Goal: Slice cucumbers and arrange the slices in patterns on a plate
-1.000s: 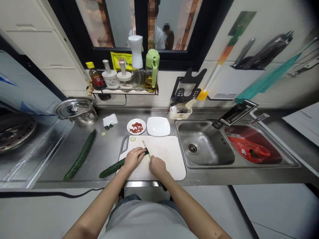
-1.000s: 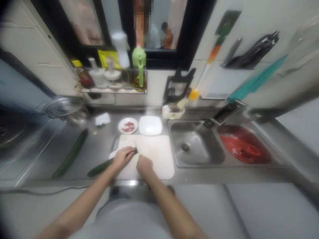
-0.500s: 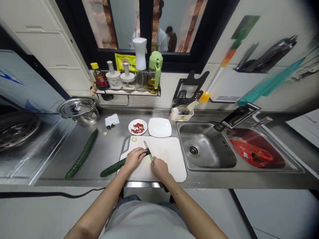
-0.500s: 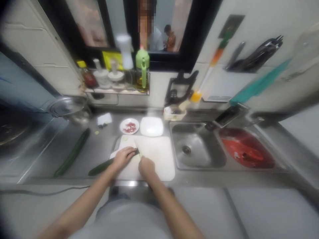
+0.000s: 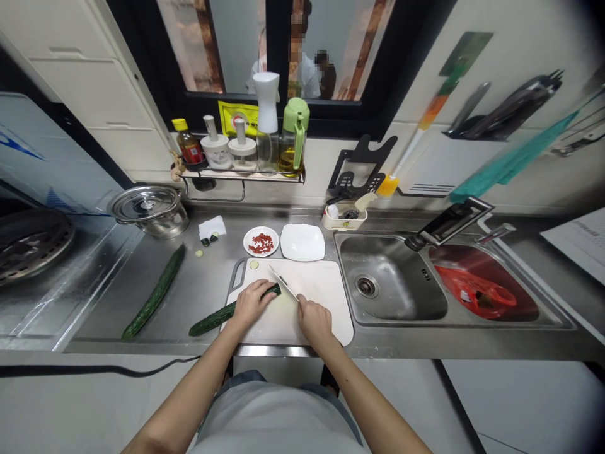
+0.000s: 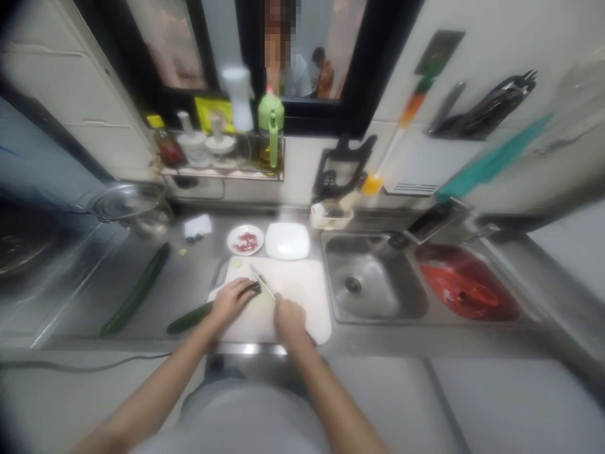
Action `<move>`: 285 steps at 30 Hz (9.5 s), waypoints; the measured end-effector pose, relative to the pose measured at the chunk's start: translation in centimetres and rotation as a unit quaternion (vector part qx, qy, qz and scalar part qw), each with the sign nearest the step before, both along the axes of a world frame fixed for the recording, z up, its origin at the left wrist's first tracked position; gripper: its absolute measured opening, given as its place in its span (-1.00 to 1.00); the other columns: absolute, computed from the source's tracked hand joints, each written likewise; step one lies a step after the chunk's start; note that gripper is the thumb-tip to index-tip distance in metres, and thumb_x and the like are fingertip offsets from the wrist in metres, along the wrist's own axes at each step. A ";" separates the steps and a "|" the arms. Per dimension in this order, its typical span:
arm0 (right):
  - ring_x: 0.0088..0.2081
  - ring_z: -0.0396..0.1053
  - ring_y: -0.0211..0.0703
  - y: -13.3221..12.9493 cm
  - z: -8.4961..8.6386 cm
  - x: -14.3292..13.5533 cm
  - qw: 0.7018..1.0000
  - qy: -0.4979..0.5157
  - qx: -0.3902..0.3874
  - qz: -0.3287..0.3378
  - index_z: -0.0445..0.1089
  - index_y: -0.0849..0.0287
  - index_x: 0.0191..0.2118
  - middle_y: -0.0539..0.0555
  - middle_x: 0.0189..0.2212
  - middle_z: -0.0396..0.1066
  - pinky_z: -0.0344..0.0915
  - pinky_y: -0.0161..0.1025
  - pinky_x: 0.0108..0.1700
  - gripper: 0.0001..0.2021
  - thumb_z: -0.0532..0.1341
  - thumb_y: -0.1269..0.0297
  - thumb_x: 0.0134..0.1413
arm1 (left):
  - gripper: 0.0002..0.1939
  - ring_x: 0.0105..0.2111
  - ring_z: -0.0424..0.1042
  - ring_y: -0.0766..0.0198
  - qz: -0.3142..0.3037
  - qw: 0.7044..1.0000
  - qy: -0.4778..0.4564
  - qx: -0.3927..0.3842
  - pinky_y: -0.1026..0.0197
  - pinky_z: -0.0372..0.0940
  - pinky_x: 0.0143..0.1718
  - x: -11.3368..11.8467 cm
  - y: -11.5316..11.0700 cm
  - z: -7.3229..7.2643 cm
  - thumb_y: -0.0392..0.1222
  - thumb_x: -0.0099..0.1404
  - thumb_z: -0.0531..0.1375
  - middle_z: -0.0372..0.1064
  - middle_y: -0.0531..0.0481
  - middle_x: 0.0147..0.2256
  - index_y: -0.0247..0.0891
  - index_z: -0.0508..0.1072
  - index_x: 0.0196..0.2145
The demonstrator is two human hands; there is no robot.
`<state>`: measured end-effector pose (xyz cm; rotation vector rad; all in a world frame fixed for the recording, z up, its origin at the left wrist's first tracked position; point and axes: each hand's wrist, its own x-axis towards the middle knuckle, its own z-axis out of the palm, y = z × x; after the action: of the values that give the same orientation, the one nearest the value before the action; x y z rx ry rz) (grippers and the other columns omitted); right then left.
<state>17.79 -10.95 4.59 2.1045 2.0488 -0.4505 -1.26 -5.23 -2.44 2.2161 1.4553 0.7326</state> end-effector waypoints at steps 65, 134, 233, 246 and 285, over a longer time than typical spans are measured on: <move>-0.25 0.32 -0.14 -2.7 -2.2 6.3 0.988 -0.056 0.138 -0.026 0.34 0.07 0.09 0.08 -0.30 0.44 0.05 -0.24 -0.20 -0.61 0.17 0.31 0.12 | -0.81 -0.31 0.44 0.25 0.268 0.947 -0.009 -0.175 0.30 0.20 -0.28 -0.9 9.3 -1.2 -0.23 0.13 0.20 0.50 -0.03 -0.36 -0.24 0.48 -0.25; -0.20 0.45 -0.05 0.4 0.4 -1.9 0.997 0.075 -0.033 -0.018 0.33 0.25 -0.07 0.24 -0.29 0.49 0.21 -0.26 -0.25 -0.69 -0.12 0.35 0.29 | -0.70 -0.11 0.35 0.20 -0.056 0.994 0.048 0.075 0.15 0.31 -0.05 0.4 -0.3 -1.4 -0.13 0.36 0.06 0.39 -0.05 -0.09 -0.07 0.45 -0.01; -0.10 0.42 -0.04 -0.6 0.4 -2.4 0.994 0.062 -0.087 -0.011 0.36 0.31 -0.07 0.29 -0.21 0.47 0.23 -0.24 -0.16 -0.69 -0.06 0.47 0.20 | -0.72 -0.14 0.38 0.23 -0.049 0.992 0.030 0.109 0.16 0.34 -0.10 0.6 -0.1 -2.0 -0.16 0.34 0.09 0.43 -0.04 -0.13 -0.09 0.47 -0.03; -0.09 0.42 -0.01 -2.3 1.0 -1.8 0.991 0.057 -0.117 -0.016 0.35 0.32 -0.07 0.28 -0.21 0.47 0.23 -0.24 -0.17 -0.69 -0.06 0.49 0.20 | -0.74 -0.14 0.38 0.23 -0.049 0.993 0.028 0.100 0.15 0.34 -0.09 0.6 -0.1 -2.0 -0.16 0.34 0.10 0.42 -0.04 -0.12 -0.08 0.48 -0.06; -0.10 0.43 -0.02 -0.2 0.0 -3.0 0.995 0.051 -0.084 -0.007 0.35 0.31 -0.07 0.28 -0.19 0.47 0.26 -0.22 -0.18 -0.67 -0.09 0.51 0.19 | -0.73 -0.13 0.37 0.23 -0.040 0.995 0.031 0.085 0.16 0.31 -0.07 0.5 -0.1 -1.8 -0.14 0.34 0.10 0.43 -0.02 -0.10 -0.08 0.49 -0.06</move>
<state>14.83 -11.11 4.57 2.0382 1.9720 -0.7189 -0.75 -5.30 -4.26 2.4306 1.3685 0.7919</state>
